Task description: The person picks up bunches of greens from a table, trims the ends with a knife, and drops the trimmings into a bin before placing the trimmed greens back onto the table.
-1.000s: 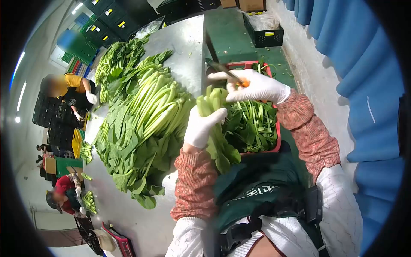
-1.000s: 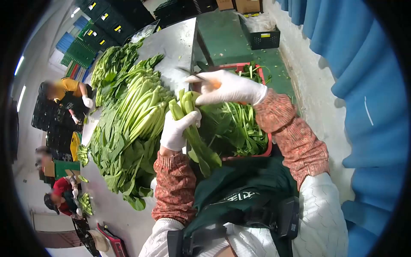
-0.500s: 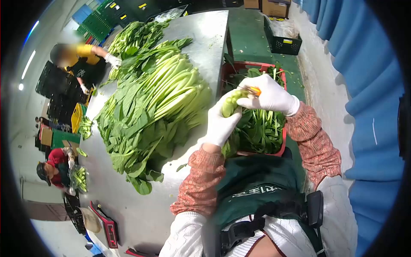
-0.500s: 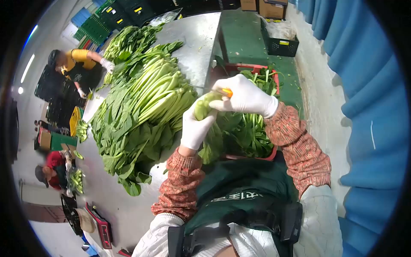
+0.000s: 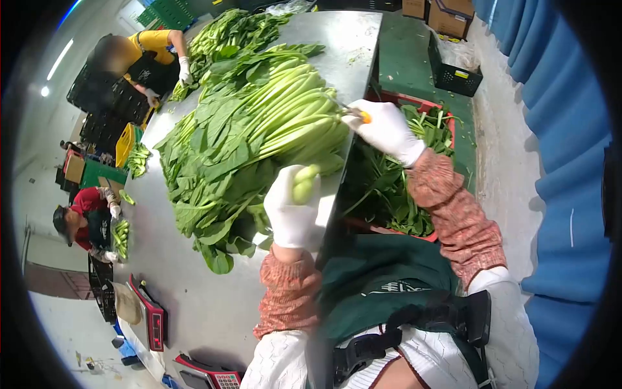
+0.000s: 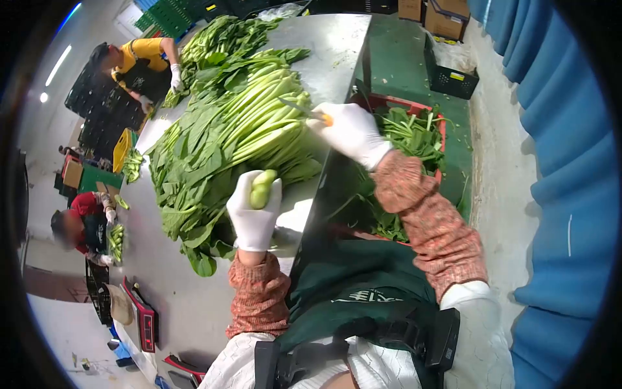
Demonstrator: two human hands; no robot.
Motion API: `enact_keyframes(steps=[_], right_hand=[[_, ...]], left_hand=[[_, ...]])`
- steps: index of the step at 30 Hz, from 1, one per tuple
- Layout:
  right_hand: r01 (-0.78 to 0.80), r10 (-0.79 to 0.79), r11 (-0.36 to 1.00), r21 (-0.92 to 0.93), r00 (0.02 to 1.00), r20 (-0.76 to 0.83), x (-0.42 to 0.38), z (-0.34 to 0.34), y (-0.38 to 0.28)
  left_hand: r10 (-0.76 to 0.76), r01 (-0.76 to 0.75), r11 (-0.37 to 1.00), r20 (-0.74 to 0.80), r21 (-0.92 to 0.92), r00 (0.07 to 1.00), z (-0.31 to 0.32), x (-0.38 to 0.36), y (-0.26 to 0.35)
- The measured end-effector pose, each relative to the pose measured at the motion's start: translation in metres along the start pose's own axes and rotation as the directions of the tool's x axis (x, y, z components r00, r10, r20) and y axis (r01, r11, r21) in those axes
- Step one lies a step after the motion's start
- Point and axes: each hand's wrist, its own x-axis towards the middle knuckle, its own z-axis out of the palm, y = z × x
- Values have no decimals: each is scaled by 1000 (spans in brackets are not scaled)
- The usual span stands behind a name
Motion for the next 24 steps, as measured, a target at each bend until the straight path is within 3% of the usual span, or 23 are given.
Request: enact_keyframes(steps=[2,4,6,7,10,14,15,18,19,22,24], right_hand=[[-27,27,999,24,999,25,11,25,-20],[-30,42,989,147,996,-80,16,43,-23],[-12,13,946,323,1000,-3,15,37,-23],[-15,-3,887,462,999,38,11,35,-24],[-49,47,836,546,999,17,-11,22,-30],[-21,47,714,700,999,-18,-35,-13,-36],[6,27,746,666,999,-39,-40,-20,-38],[-196,232,643,741,971,55,-59,-43,-50],[92,34,818,568,978,-206,-63,-35,-42],[76,-12,946,315,980,-200,-82,-38,-33],[151,-93,958,244,968,-232,-88,-35,-34]], left_hand=[[107,-106,958,11,267,994,6,1,-14],[154,-151,925,21,348,988,8,14,-23],[216,-215,878,47,428,975,15,29,-39],[255,-264,865,81,426,964,19,37,-49],[232,-278,858,156,432,960,17,46,-41],[372,-385,874,102,298,923,15,44,-15],[351,-363,892,92,271,932,15,41,-6],[311,-318,916,69,245,948,13,38,17],[305,-311,913,64,263,950,13,38,21],[274,-281,909,67,308,959,16,39,35],[277,-291,901,90,321,957,21,38,44]])
